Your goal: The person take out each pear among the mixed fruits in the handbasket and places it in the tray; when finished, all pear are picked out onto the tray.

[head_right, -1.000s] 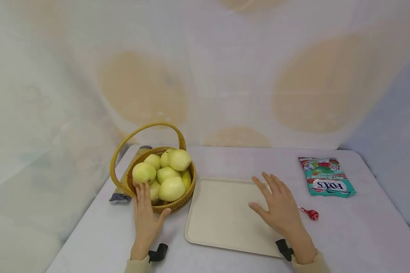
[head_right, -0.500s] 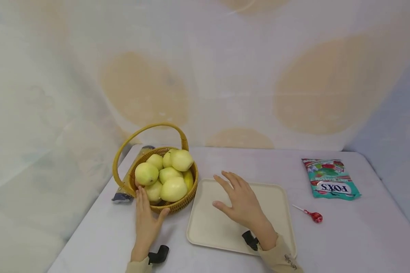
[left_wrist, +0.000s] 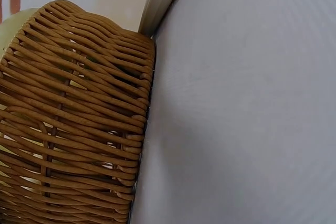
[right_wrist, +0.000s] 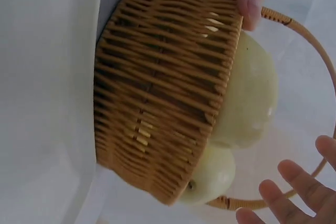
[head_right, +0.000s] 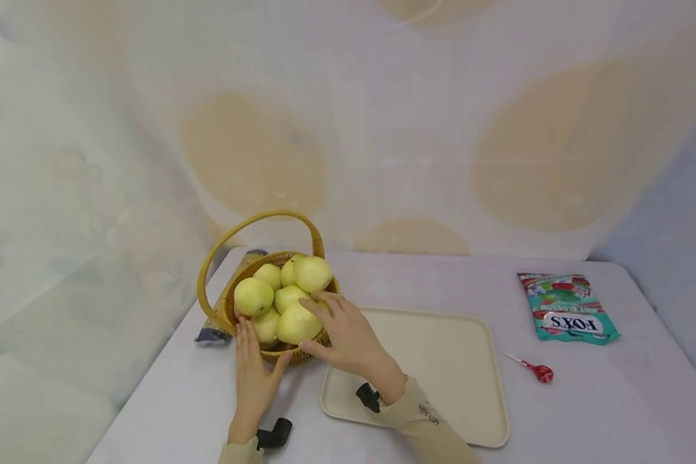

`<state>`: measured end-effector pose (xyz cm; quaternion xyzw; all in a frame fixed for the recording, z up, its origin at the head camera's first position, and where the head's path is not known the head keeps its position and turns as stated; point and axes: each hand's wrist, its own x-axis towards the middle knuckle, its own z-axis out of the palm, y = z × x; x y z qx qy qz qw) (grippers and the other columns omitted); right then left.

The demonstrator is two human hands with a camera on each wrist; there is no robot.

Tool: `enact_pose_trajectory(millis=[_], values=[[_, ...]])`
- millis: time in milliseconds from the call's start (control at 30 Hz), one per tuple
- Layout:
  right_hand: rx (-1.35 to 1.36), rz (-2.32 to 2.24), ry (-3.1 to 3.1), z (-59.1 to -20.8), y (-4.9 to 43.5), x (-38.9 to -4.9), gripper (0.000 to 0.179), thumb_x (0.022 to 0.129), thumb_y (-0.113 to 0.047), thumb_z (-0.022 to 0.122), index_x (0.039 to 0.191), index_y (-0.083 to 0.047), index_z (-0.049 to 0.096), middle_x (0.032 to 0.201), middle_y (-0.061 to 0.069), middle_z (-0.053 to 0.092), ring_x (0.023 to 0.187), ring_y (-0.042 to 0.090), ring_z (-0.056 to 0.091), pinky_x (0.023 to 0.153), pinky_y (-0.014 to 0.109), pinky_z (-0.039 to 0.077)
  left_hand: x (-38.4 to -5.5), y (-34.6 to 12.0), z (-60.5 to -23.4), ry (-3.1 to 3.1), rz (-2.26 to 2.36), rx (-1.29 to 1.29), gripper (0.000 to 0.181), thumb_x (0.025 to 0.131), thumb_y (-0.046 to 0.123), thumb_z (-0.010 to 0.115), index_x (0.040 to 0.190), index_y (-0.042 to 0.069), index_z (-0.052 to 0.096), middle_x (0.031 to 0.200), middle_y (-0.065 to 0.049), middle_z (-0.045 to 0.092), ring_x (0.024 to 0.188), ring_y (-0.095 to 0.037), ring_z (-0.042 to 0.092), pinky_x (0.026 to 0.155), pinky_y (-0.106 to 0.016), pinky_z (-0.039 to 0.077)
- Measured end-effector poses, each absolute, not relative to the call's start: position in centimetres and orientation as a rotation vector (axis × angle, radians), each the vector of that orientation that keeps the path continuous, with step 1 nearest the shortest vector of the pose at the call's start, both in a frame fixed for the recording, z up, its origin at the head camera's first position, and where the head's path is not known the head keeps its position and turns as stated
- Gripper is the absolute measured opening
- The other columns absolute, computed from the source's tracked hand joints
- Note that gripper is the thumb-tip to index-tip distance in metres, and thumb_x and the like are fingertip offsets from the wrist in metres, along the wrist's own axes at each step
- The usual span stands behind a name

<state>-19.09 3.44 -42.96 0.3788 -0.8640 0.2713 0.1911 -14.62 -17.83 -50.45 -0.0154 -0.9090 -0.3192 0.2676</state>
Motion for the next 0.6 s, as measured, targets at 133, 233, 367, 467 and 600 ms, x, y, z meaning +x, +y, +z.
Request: enact_pose_trajectory(millis=[133, 233, 367, 467, 600], values=[[1.099, 0.745, -2.451, -43.1, 1.9, -19.2, 0.079, 0.092, -0.072, 0.020, 0.148, -0.019, 0.039, 0.145, 0.012, 0.047, 0.133, 0.033, 0.047, 0.105, 0.053, 0.043, -14.6, -17.9, -50.4, -2.470, -0.857, -0.029, 0.106, 0.085, 0.045, 0.070, 0.153, -0.005, 0.007, 0.161, -0.027, 0.006, 0.148, -0.046, 0.008, 0.122, -0.049, 0.010], [1.116, 0.728, -2.467, -43.4, 1.2, -19.3, 0.075, 0.094, -0.070, 0.025, 0.148, -0.019, 0.039, 0.146, 0.012, 0.047, 0.132, 0.033, 0.047, 0.105, 0.052, 0.043, -14.5, -17.9, -50.4, -2.478, -0.859, -0.028, 0.105, 0.086, 0.048, 0.067, 0.153, -0.005, 0.007, 0.161, -0.027, 0.006, 0.148, -0.047, 0.008, 0.121, -0.052, 0.012], [1.125, 0.729, -2.480, -43.8, 0.5, -19.4, 0.068, 0.096, -0.062, 0.040, 0.148, -0.019, 0.039, 0.147, 0.012, 0.046, 0.134, 0.032, 0.046, 0.104, 0.052, 0.044, -14.4, -18.0, -50.5, -2.471, -0.876, -0.023, 0.098, 0.090, 0.046, 0.062, 0.154, -0.003, 0.006, 0.161, -0.025, 0.006, 0.148, -0.046, 0.008, 0.122, -0.051, 0.011], [1.116, 0.740, -2.483, -44.1, -0.1, -19.7, 0.067, 0.096, -0.061, 0.042, 0.147, -0.018, 0.040, 0.146, 0.011, 0.047, 0.134, 0.031, 0.045, 0.103, 0.053, 0.044, -14.4, -18.0, -50.6, -2.459, -0.880, -0.016, 0.090, 0.094, 0.040, 0.060, 0.154, -0.002, 0.008, 0.162, -0.023, 0.007, 0.148, -0.046, 0.009, 0.123, -0.047, 0.008], [1.102, 0.747, -2.485, -44.4, -0.7, -20.0, 0.068, 0.096, -0.062, 0.039, 0.146, -0.017, 0.042, 0.145, 0.012, 0.048, 0.135, 0.032, 0.044, 0.103, 0.053, 0.044, -14.5, -18.0, -50.6, -2.450, -0.885, -0.002, 0.080, 0.098, 0.030, 0.056, 0.154, -0.002, 0.009, 0.162, -0.022, 0.009, 0.149, -0.043, 0.010, 0.124, -0.038, 0.004]])
